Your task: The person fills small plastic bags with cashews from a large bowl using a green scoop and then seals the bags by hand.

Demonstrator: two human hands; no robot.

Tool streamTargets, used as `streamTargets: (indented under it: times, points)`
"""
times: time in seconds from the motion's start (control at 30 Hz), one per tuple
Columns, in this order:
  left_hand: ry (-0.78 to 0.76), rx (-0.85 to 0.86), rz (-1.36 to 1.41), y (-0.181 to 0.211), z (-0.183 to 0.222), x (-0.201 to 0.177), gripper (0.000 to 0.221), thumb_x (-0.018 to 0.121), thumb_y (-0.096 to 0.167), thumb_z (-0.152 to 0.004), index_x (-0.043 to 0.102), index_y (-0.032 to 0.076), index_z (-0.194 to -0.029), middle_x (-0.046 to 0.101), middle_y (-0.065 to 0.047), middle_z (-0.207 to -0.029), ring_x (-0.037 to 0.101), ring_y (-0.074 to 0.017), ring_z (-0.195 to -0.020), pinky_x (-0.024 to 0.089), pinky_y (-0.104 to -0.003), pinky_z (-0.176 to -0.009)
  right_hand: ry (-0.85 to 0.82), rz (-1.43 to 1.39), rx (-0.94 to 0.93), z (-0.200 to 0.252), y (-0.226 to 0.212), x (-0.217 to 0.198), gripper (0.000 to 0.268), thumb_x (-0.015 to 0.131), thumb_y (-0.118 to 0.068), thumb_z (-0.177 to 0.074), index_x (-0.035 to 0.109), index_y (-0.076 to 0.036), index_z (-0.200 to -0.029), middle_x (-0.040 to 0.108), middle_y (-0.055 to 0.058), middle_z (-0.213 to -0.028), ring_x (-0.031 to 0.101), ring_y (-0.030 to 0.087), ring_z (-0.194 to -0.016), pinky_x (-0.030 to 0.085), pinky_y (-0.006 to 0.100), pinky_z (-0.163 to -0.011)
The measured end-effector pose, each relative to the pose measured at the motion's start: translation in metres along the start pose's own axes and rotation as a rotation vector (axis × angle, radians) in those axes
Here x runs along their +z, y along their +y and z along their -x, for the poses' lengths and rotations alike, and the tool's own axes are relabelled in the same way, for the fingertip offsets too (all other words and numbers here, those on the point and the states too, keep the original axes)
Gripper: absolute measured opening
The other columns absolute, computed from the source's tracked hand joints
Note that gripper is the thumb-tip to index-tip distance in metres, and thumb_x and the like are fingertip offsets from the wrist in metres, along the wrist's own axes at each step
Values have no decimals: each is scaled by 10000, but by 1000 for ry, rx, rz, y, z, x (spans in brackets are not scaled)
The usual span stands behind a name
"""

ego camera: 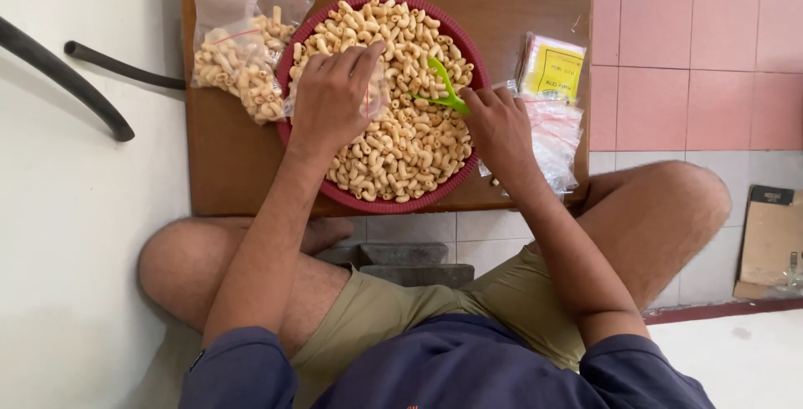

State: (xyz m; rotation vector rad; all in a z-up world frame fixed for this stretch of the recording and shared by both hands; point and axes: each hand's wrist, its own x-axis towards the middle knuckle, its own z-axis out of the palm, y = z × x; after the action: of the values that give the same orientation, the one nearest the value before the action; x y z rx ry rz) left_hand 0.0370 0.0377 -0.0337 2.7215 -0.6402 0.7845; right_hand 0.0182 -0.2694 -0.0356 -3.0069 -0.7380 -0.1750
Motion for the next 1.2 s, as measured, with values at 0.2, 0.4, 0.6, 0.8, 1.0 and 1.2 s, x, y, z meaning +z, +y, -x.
streamTargets:
  times: [0.2,0.4,0.6,0.8,1.0,1.2]
  points:
    - [-124,27,-96,5,-9,-29,694,860,415,-945,597,109,-1508,761,-48,-1229,751,-177,-998,520,-338,-879,-89,-29,38,-5,-2,-3,431,788,-304,-1011,654,-122,-1378,775,110,-1225,692,349,-1103,561,514,-901]
    - [-135,20,-81,4,-8,-24,720,882,390,-918,592,112,-1516,756,-44,-1235,749,-173,-1005,526,-354,-912,-37,23,28,-5,-2,-4,291,716,-177,-1026,698,-119,-1311,761,83,-1142,698,326,-991,479,479,-855]
    - [-135,7,-54,7,-9,-25,730,889,379,-915,567,131,-1521,766,-34,-1232,753,-184,-998,525,-362,-930,117,-77,29,-8,-7,-18,303,774,-50,-1011,685,15,-1294,705,171,-1177,738,254,-748,619,356,-555]
    - [-134,8,-81,7,-8,-22,715,872,416,-912,588,137,-1506,757,-19,-1217,739,-182,-1009,509,-362,-921,143,-153,59,-6,-9,-32,235,697,-41,-1054,697,9,-1284,666,154,-1201,745,261,-781,576,350,-464]
    - [-145,-9,-35,8,-11,-26,702,856,393,-925,571,122,-1507,771,-51,-1249,755,-210,-1044,509,-376,-946,196,-156,99,-4,-9,-43,279,764,-85,-1044,680,-9,-1299,670,160,-1186,701,235,-739,539,307,-449]
    - [-213,-100,67,12,-10,-21,830,884,490,-918,501,135,-1562,751,-78,-1337,752,-247,-1123,510,-436,-1046,248,-290,135,-1,-18,-67,276,732,-81,-1052,701,-20,-1319,633,155,-1204,678,274,-735,532,369,-474]
